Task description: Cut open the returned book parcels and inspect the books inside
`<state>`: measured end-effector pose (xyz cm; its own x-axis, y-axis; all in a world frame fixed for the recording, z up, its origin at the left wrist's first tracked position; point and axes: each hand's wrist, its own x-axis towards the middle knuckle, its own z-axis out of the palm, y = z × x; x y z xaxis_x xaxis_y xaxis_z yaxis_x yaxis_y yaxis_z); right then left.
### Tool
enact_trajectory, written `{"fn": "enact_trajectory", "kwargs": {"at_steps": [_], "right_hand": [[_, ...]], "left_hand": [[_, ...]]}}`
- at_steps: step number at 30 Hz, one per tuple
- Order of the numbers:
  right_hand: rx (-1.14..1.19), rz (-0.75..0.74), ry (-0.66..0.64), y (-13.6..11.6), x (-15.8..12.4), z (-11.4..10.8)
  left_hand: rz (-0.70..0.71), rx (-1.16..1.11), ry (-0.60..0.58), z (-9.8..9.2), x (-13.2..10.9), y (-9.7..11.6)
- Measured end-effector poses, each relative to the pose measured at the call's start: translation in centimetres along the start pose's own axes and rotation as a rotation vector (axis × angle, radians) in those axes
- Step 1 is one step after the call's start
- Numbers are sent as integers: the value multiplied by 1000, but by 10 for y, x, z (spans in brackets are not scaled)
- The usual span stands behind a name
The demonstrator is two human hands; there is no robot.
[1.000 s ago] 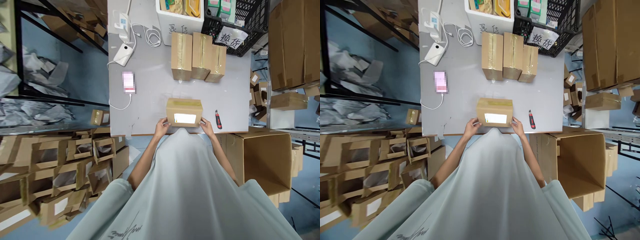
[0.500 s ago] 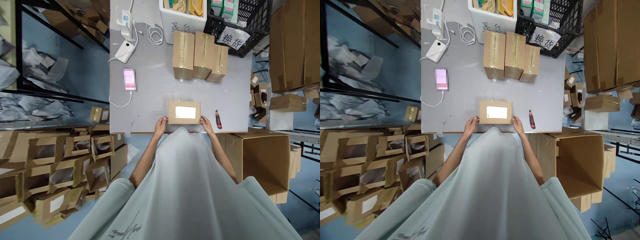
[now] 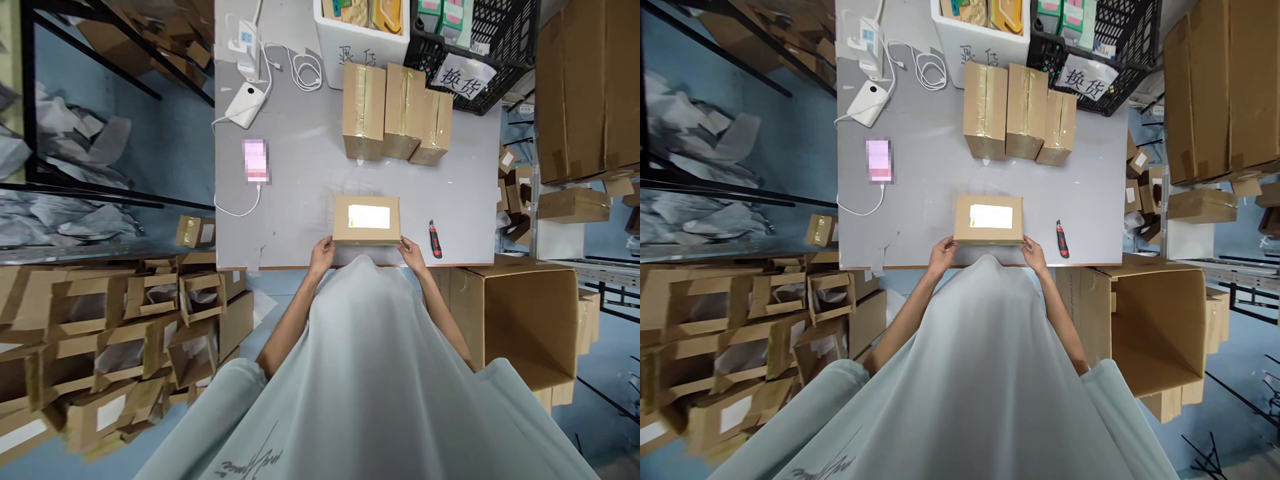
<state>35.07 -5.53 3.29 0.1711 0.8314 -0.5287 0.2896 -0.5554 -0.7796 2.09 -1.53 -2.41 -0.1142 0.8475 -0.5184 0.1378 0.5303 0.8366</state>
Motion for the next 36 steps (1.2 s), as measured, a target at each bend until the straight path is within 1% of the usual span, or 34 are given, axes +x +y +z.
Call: {"fn": "enact_trajectory", "kwargs": {"at_steps": [3,7,9,11,15,18,20,22,25,27,29,32,36], "right_hand": [[-2,-70,65,-13,1,-5],[5,-93,186,-36,6,-10],[42,-94,197,-46,8,-11],[77,-97,185,-51,9,-10],[57,-61,155,-47,13,-2],[5,-2,143,-39,14,5],[-30,3,144,-37,13,7],[-87,-39,173,-40,9,9],[-201,-178,214,-52,-2,12],[-268,-271,171,-61,-9,17],[-338,-304,95,-67,-14,23],[-408,-264,28,-67,-17,30],[-395,-239,-25,-60,-17,30]], "left_hand": [[26,14,17,-2,4,17],[140,28,55,-10,12,42],[169,46,78,-15,14,49],[159,61,88,-19,15,53],[97,84,114,-23,13,49],[26,88,112,-20,11,42],[9,72,99,-18,11,38],[16,51,100,-16,11,36],[20,15,102,-16,14,34],[-13,-37,98,-16,19,34],[-75,-90,102,-15,25,32],[-152,-113,112,-14,34,29],[-224,-93,80,-9,40,26]]}}
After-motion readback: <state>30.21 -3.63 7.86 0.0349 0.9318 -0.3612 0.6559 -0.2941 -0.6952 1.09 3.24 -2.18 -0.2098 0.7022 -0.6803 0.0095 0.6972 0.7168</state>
